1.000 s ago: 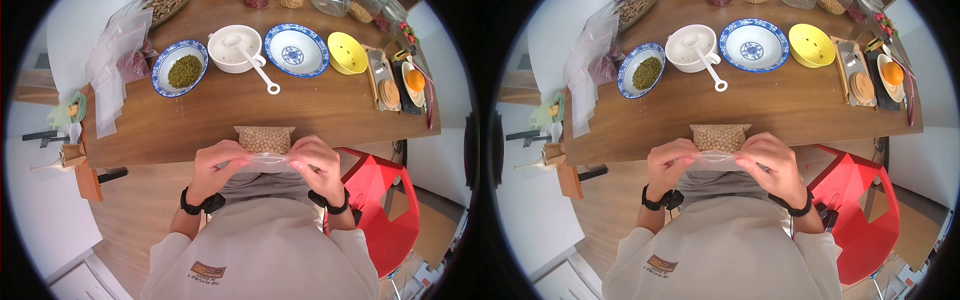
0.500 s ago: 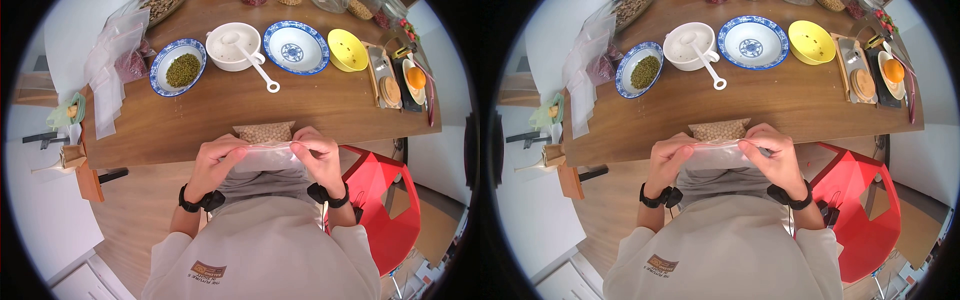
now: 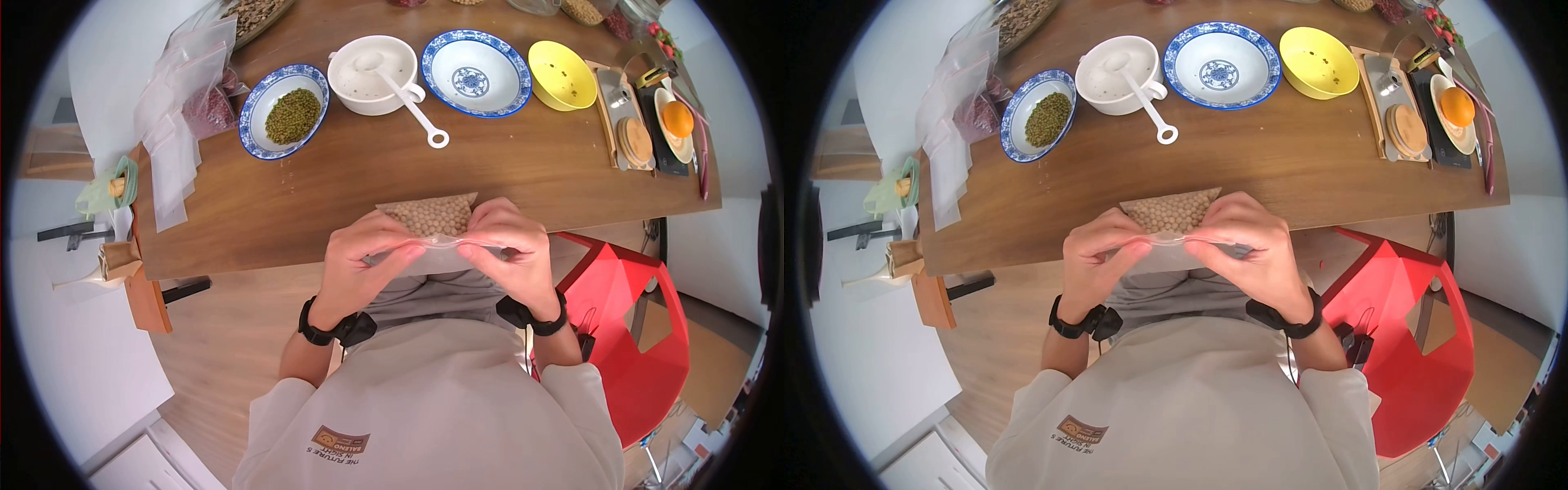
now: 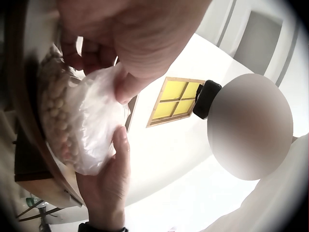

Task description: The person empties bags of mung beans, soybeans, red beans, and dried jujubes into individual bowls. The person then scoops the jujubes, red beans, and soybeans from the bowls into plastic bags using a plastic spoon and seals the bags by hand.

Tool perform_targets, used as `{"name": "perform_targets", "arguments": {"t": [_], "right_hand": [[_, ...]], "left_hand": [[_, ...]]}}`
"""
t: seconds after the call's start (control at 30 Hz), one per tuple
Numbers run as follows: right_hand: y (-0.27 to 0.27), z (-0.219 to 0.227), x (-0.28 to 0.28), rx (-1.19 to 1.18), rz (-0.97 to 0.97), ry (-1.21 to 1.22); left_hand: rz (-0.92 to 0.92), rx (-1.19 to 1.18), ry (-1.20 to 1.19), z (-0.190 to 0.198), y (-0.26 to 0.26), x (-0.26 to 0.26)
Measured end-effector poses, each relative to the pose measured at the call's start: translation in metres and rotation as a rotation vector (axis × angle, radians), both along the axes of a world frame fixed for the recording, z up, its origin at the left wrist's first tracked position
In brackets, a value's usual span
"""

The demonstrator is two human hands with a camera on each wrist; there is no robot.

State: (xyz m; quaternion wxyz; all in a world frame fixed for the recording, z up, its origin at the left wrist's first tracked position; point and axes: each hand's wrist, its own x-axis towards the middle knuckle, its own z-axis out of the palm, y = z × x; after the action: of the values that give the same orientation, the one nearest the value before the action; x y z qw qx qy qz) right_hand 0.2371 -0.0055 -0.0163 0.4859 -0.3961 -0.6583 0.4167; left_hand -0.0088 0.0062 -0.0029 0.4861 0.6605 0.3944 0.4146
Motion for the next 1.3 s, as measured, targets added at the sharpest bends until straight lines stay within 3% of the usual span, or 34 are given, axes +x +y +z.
{"name": "perform_targets", "arguments": {"t": [0.1,0.33,0.4,0.83,0.97,1.13,1.2,1.3], "right_hand": [[0.001,-0.002,-0.003,0.067,-0.059,-0.030],[0.002,0.000,-0.004,-0.056,-0.027,0.027],[0.003,0.003,-0.004,-0.023,-0.009,-0.007],[0.002,0.012,-0.018,0.106,-0.042,-0.036],[0.001,0.014,-0.020,0.069,-0.072,-0.061],[0.001,0.018,-0.012,0.087,-0.041,-0.088],[0.005,0.026,-0.006,0.109,0.077,-0.103],[0.004,0.027,0.003,0.093,0.071,-0.116]], "left_hand": [[-0.039,0.159,0.029,-0.003,0.003,-0.001],[-0.059,0.001,0.031,0.001,0.005,0.000],[-0.080,0.153,0.066,0.002,0.007,0.004],[-0.010,0.293,0.031,0.002,0.004,0.014],[-0.039,0.191,0.019,0.007,0.002,0.014],[-0.060,0.313,-0.019,0.003,0.005,0.013],[-0.079,0.266,-0.017,0.006,0.004,0.009],[-0.099,0.226,0.023,0.008,0.003,-0.003]]}}
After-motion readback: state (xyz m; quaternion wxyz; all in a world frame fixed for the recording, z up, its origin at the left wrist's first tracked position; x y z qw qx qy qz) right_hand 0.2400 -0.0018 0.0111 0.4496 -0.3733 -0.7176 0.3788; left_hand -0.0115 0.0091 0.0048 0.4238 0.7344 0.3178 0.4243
